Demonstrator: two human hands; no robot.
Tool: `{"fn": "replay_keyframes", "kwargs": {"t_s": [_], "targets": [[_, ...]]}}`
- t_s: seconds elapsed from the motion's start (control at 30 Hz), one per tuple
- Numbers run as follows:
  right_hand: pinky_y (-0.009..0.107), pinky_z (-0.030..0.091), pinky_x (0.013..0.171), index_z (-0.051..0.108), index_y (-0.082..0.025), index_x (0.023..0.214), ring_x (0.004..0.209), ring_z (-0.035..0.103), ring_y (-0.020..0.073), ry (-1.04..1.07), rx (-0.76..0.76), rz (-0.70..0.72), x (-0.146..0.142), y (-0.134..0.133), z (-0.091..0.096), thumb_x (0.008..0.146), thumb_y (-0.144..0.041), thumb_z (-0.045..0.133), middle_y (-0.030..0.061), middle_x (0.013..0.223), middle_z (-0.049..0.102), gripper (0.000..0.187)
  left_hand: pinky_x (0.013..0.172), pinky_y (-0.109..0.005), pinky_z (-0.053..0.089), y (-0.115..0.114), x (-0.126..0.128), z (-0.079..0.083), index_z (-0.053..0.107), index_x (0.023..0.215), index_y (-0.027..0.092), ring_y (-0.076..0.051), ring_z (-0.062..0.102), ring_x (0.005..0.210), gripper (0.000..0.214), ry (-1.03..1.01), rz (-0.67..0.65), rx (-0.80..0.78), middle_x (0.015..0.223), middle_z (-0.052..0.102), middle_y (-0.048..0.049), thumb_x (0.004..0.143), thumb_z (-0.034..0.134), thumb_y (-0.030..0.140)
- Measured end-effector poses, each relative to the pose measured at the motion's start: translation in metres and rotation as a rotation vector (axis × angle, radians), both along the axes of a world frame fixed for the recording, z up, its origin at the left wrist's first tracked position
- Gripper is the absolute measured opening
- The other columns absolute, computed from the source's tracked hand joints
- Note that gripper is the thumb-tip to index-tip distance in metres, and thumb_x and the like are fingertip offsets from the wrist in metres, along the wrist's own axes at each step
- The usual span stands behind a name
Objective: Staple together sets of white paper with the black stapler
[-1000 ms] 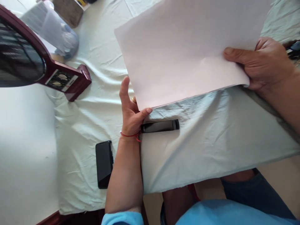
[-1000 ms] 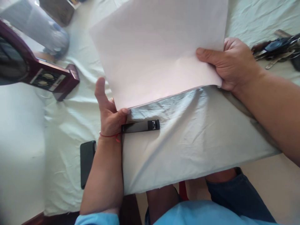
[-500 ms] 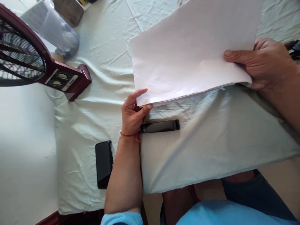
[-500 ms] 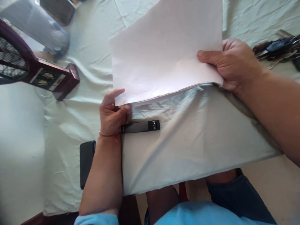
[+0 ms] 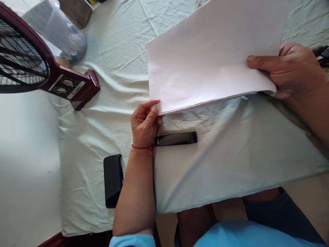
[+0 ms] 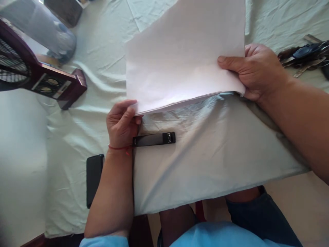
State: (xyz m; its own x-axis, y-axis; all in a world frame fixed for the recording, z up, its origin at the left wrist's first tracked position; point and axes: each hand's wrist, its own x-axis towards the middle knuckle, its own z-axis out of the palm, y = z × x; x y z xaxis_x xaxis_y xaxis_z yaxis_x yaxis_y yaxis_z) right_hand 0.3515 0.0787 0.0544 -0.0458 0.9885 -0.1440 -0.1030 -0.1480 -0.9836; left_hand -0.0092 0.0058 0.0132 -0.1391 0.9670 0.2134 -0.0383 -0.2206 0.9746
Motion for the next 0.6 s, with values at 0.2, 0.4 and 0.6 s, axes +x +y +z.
{"fn": "replay_keyframes", "kwargs": {"t_s": [0.2,0.4,0.6], "targets": [[0.026,0.060,0.089,0.072,-0.020,0.104,0.095,0.071,0.0097,-0.011,0.124,0.018,-0.005,-0.005,-0.008,0.086,-0.024,0.073,-0.0014,0.109,0.070,0.019,0.048,-0.019,0.037,0.006,-0.006,-0.008,0.087,0.116,0.028,-0.005,0.043,0.050,0.041,-0.062,0.091,0.025,0.064,0.053,0.0087,0.084,0.107,0.045],[0.024,0.058,0.094,0.071,-0.013,0.100,0.100,0.069,0.0086,0.009,0.197,0.002,-0.008,-0.008,-0.011,0.084,-0.022,0.075,0.0019,0.114,0.068,0.019,0.055,-0.019,0.046,0.009,-0.013,-0.014,0.076,0.126,0.032,-0.005,0.043,0.053,0.059,-0.143,0.126,-0.015,0.068,0.048,0.0120,0.079,0.111,0.042],[0.028,0.057,0.101,0.072,-0.023,0.101,0.104,0.069,0.0088,0.038,0.185,-0.028,-0.004,-0.005,-0.011,0.084,-0.023,0.074,-0.0060,0.121,0.066,0.017,0.057,-0.020,0.048,0.008,-0.014,-0.011,0.079,0.125,0.032,-0.005,0.048,0.055,0.058,-0.151,0.060,-0.041,0.071,0.055,0.0101,0.078,0.111,0.045]]}}
